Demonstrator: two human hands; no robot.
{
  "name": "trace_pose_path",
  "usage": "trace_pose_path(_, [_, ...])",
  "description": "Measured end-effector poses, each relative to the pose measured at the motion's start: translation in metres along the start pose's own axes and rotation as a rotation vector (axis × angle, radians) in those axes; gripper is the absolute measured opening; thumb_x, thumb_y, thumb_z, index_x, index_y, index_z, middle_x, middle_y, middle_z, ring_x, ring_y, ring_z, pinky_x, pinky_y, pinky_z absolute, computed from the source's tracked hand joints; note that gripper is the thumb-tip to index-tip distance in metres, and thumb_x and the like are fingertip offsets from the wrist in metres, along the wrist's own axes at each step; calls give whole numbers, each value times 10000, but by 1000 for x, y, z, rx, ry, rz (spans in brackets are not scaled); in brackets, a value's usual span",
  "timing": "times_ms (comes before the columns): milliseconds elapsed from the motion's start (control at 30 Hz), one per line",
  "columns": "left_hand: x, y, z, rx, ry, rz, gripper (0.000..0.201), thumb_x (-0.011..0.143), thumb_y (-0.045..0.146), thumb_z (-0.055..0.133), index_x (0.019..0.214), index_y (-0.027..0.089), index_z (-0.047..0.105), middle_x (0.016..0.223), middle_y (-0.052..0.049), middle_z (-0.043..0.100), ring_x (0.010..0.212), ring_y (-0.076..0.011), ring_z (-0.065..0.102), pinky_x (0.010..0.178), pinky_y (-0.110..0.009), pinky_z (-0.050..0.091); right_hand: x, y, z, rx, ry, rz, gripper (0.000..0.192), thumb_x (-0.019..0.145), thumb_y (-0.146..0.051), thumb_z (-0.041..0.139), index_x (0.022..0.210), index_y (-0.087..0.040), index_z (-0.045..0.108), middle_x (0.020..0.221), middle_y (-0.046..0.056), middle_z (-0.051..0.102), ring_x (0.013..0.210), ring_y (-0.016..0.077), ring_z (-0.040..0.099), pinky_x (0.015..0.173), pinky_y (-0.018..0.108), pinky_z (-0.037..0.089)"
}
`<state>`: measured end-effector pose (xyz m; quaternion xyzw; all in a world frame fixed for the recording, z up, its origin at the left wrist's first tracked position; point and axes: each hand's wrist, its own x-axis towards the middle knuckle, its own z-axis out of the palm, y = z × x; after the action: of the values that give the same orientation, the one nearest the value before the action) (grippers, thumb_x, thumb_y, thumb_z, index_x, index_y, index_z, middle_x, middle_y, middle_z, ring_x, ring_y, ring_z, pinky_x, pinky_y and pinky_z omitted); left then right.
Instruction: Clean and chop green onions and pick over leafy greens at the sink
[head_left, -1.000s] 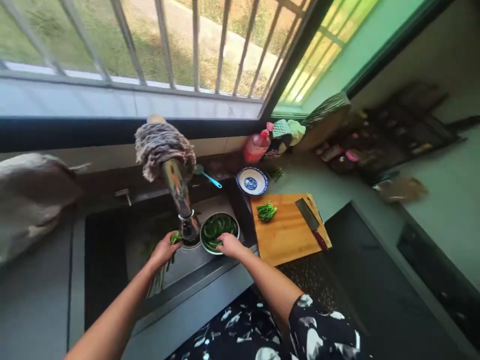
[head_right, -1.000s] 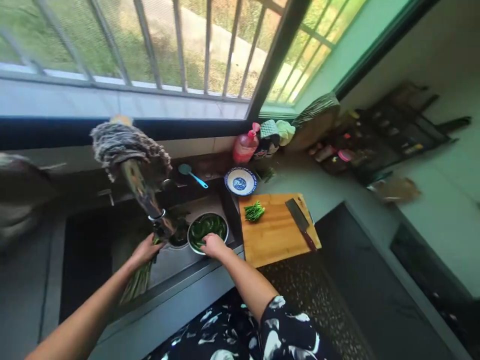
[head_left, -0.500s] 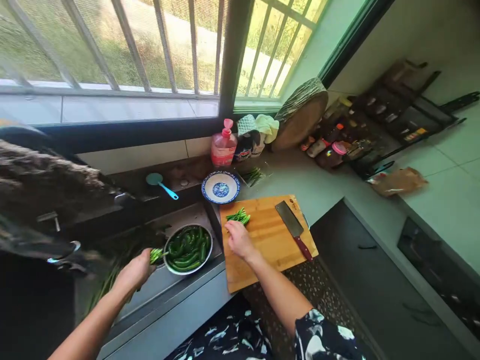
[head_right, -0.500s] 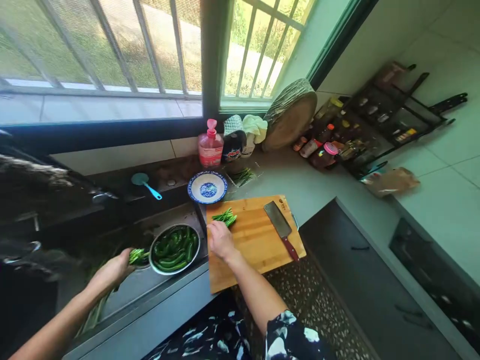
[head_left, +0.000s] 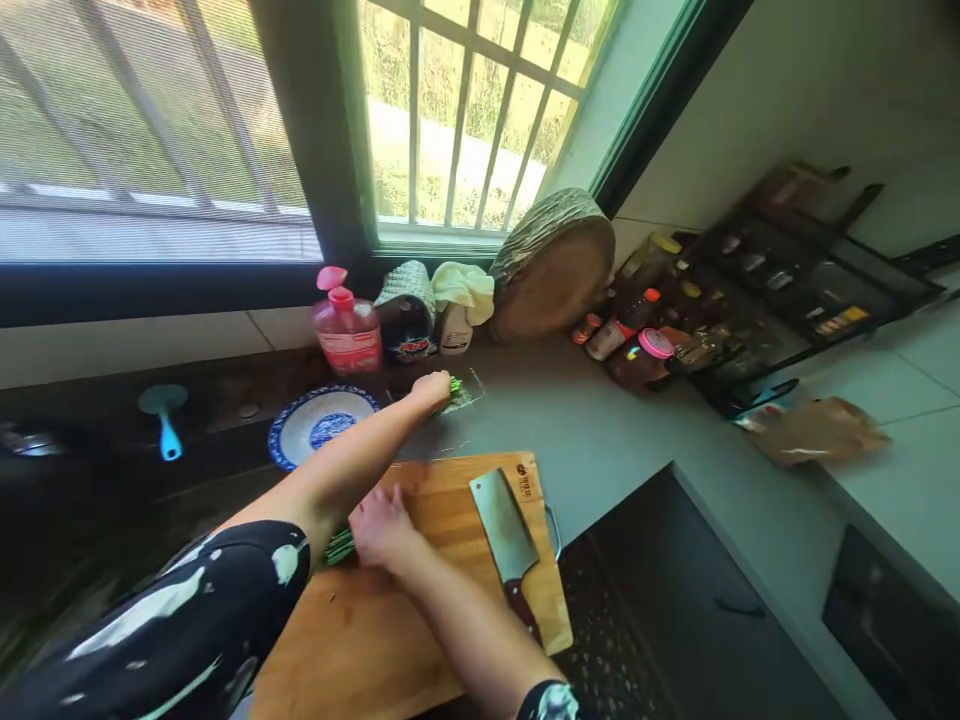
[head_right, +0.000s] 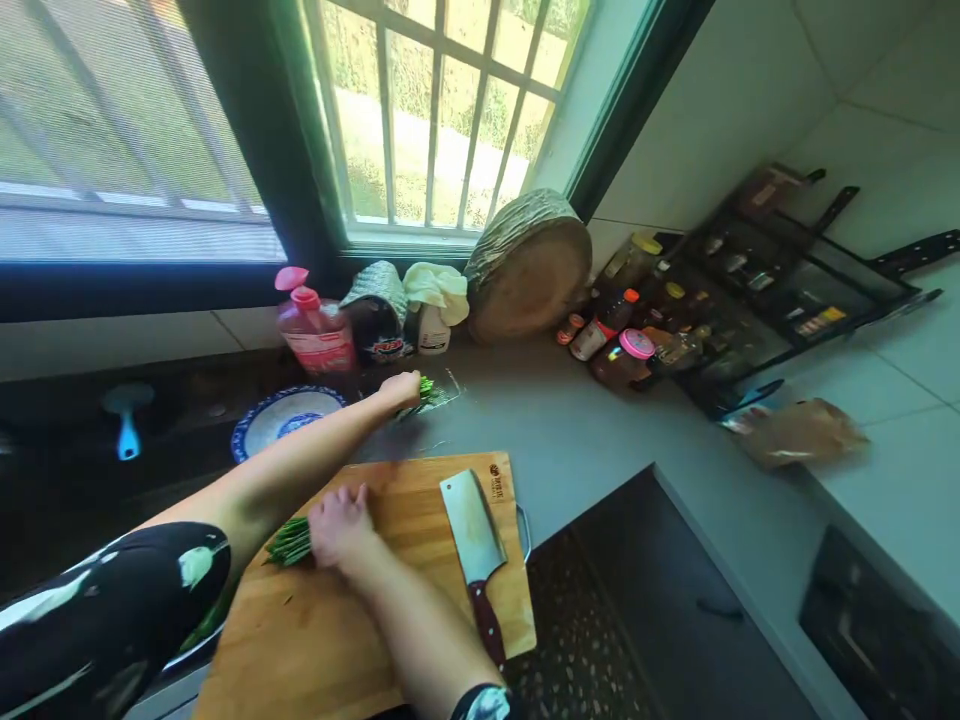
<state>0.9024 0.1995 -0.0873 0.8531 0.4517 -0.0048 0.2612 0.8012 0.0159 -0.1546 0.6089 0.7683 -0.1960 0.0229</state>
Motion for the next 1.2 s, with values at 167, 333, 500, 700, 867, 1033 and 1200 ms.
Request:
trace_pose_path(167, [19,5,22,-47,-38,-10,427,435,118,777,851,83,689,995,-237,663,1004,-350,575,812,-344,423,1,-1,6,36,-10,77,277,861,-170,429,1088,-114,578,1075,171,602,1049,273,496,917,510,393])
trace_pose_path(333, [-36,-40,-8,-390,-30,41,477,509,251,776,959,112,695,1056,-117,673,1007,-258,582,859,-277,416,-11,6,-9,36,12,28,283,904,-135,347,1047,-104,589,1062,165,595,1022,250,529,853,428,423])
trace_pose_path(500, [-154,-114,-28,-844,-179,-209,394,437,337,821,788,180,737,802,-32,729,772,-209,639,696,-228,460,-10,15,-37,-4,-74,-109,254,810,-151,500,1044,-128,597,1045,154,598,976,266,562,808,409,441])
trace_pose_path(700, [-245,-168,-14,-1293,-284,-605,493,609,615,687,691,130,709,702,-141,705,788,-292,641,664,-348,481,18,-27,-100,-70,-48,-555,263,798,-202,580,1058,-170,572,1110,116,567,1009,259,526,845,417,418])
trace_pose_path(867, [-297,-191,-25,-1695,-292,-650,721,643,794,480,704,106,688,692,-182,687,849,-339,626,698,-434,481,47,-91,-125,9,-134,-745,115,862,-202,516,922,-161,604,1025,62,595,980,198,537,908,378,388])
trace_pose_path(1033, [-356,-242,-29,-1887,-302,-507,705,633,764,545,841,104,684,747,-155,697,899,-326,630,725,-423,496,55,-150,-117,107,-145,-853,304,806,-131,524,1107,-161,558,1162,79,556,1079,179,523,901,306,424])
trace_pose_path(1200, [-400,-305,-31,-1914,-329,-348,524,540,429,825,930,118,663,764,-103,700,753,-246,654,744,-376,507,64,-196,-92,326,-23,-825,674,634,-44,586,1290,-113,449,1340,170,442,1216,227,450,973,326,408])
